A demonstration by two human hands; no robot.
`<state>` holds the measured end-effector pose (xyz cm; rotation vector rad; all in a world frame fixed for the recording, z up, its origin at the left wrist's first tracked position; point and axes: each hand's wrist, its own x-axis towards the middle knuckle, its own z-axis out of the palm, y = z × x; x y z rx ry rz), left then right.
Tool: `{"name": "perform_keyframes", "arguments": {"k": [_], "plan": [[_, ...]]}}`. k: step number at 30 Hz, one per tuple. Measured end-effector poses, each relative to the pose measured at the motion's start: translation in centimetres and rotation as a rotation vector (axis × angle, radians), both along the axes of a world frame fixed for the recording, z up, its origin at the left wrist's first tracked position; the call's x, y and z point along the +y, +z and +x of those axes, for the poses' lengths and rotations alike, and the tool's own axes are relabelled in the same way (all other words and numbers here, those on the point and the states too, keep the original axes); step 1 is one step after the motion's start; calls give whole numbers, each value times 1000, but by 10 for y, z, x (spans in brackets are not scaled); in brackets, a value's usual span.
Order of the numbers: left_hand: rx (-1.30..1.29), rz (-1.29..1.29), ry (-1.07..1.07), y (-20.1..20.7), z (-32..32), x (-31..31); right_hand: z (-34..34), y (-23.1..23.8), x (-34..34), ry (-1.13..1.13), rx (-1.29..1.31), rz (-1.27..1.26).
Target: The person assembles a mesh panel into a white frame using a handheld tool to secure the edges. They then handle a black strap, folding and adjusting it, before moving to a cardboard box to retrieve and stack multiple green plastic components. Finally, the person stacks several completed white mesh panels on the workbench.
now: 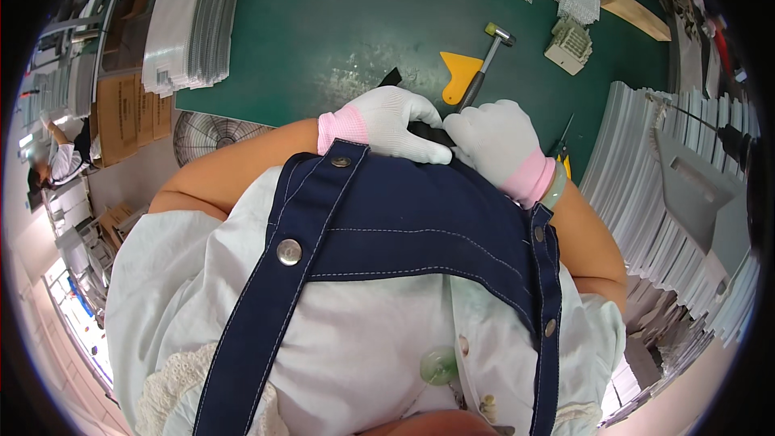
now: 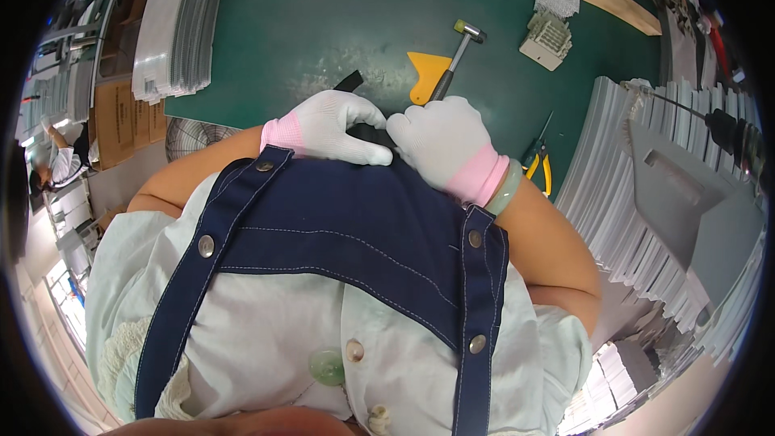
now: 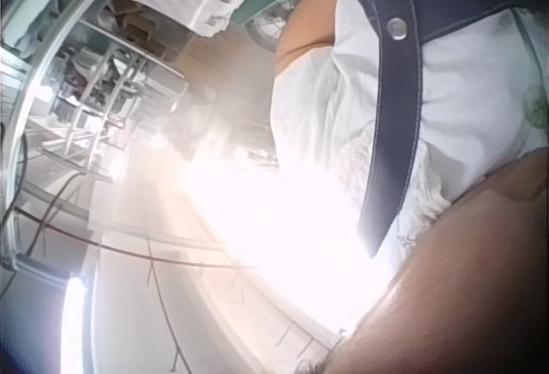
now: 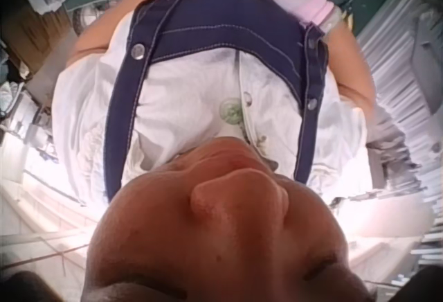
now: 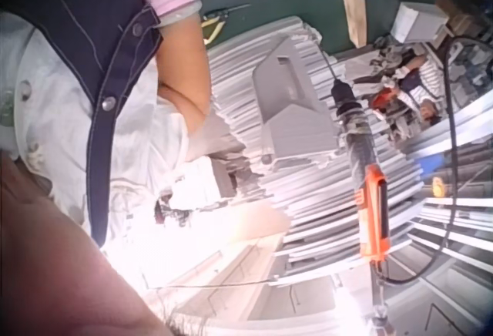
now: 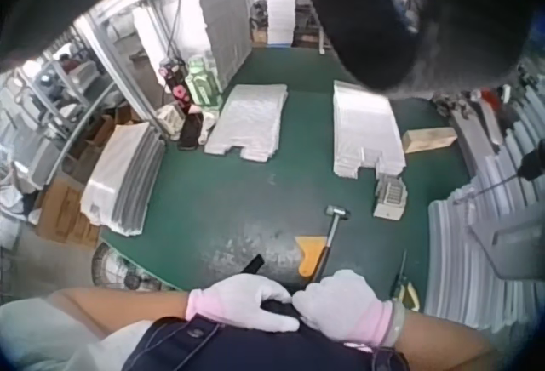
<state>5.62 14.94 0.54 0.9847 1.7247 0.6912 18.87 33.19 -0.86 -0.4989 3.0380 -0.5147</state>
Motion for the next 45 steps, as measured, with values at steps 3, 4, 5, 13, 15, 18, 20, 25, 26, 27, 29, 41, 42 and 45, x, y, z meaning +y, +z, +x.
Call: {"name": "perform_keyframes", "arguments": {"k": [3, 4, 5, 13, 15, 18, 20, 25, 26, 27, 29, 41, 42, 45], "plan": [[-7, 82, -40, -1, 0, 1, -3, 6, 4, 103, 17, 49], [-26, 111, -49, 0, 0, 1, -5, 6, 7, 124, 31, 66], [-74, 70, -28, 0, -1, 2, -7, 5, 12, 144, 43, 82], [-254, -129, 24, 0, -7, 7, -9, -9, 15, 112, 71, 96], [-253, -147, 8, -5, -13, 5, -10, -12, 13, 80, 38, 102], [-179, -115, -58, -14, -26, -14, -8, -25, 25, -26, 58, 140], [-158, -150, -111, -12, -42, -38, -3, -31, 26, -63, 43, 126], [-123, -183, -183, -9, -47, -84, 0, -33, 12, -134, -36, 95], [-35, -131, -222, -10, -43, -90, -1, -32, 10, -140, -57, 88], [54, -80, -260, -10, -41, -95, -3, -32, 8, -146, -78, 81], [-11, 32, -242, -7, -44, -109, -5, -30, 5, -166, -148, 44], [1169, 216, -253, 6, -78, -87, -44, 18, 17, 26, -846, -867], [1213, 204, -310, 3, -81, -83, -51, 18, 11, -35, -817, -882], [1267, 205, -330, 4, -85, -75, -75, 15, -45, -231, -735, -926]]}}
